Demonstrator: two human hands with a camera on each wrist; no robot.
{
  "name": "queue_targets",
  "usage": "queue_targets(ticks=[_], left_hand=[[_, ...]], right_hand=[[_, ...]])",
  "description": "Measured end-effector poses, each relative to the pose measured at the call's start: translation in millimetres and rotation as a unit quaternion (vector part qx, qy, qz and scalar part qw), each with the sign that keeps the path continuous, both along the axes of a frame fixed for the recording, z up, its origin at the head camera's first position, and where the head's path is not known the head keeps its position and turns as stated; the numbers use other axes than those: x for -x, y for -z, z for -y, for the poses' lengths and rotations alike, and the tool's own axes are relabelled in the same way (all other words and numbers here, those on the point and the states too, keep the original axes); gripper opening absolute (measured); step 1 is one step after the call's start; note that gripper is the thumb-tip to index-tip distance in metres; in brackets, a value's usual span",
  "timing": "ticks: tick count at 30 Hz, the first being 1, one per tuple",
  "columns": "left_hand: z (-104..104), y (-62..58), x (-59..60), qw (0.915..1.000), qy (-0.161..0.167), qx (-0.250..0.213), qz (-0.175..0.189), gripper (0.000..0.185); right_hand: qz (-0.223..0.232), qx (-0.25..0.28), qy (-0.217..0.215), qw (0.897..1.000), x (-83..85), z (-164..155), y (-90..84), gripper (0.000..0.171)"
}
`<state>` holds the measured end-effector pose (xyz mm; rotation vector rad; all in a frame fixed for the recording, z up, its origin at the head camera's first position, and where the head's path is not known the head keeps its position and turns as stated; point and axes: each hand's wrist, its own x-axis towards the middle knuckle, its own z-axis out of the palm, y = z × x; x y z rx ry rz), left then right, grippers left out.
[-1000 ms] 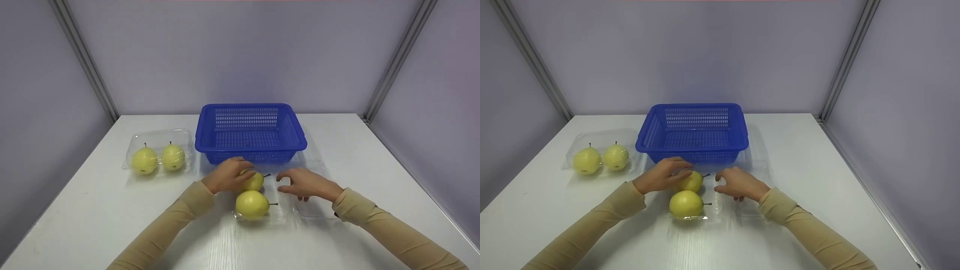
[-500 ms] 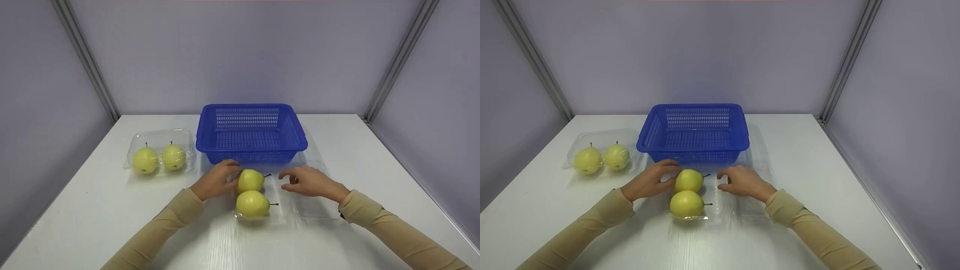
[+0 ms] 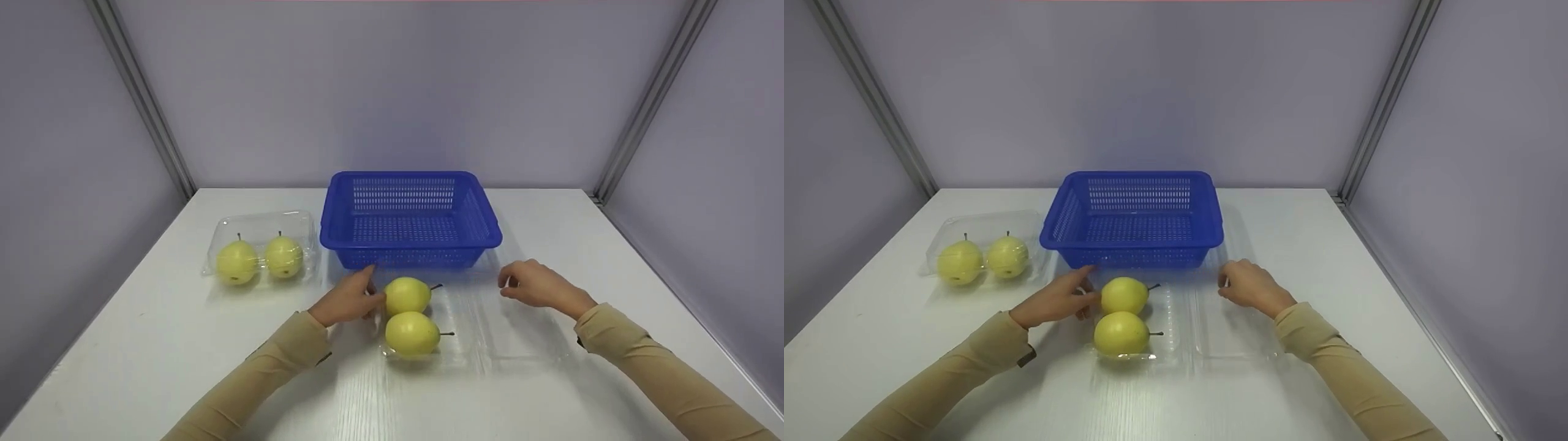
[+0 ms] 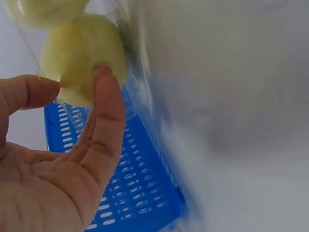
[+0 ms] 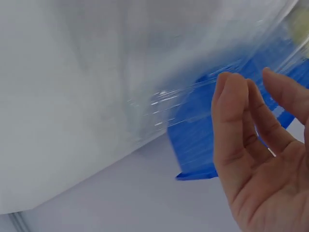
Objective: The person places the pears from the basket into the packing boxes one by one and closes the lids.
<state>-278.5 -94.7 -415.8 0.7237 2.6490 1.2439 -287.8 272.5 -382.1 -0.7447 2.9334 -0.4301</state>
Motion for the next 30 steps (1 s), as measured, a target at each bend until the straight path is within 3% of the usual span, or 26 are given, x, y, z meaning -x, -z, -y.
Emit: queue_targets(ticks=[4,8,15,20,30], left_hand=[[-1,-0.1,-0.1,0.9942,-0.002,-0.059,0.090,0.076],[-1,0.1,-0.5,0.9865,-0.008,-0.096,0.132,0.078],[-1,1.9,-5.4,0.9814,-0.004,-0.117,0.152,0.079],[0,3.2,-10.5,0.9774,-0.001,-0.132,0.165,0.080],[-3,3.9,-15.8,0.9706,-0.006,-0.148,0.190,0.086]], right_hand=[[0.035,0.002,0.051,0.998,5.8,-15,-2.2,0.019],[0.078,0.007,0.108,0.991,9.0,-27,-3.4,0.036],[0.148,0.047,0.138,0.978,10.9,-43,2.6,0.069],[0.155,0.064,0.149,0.975,10.7,-49,-4.7,0.066],[0.142,0.107,0.155,0.972,0.5,-59,-41.2,0.057]])
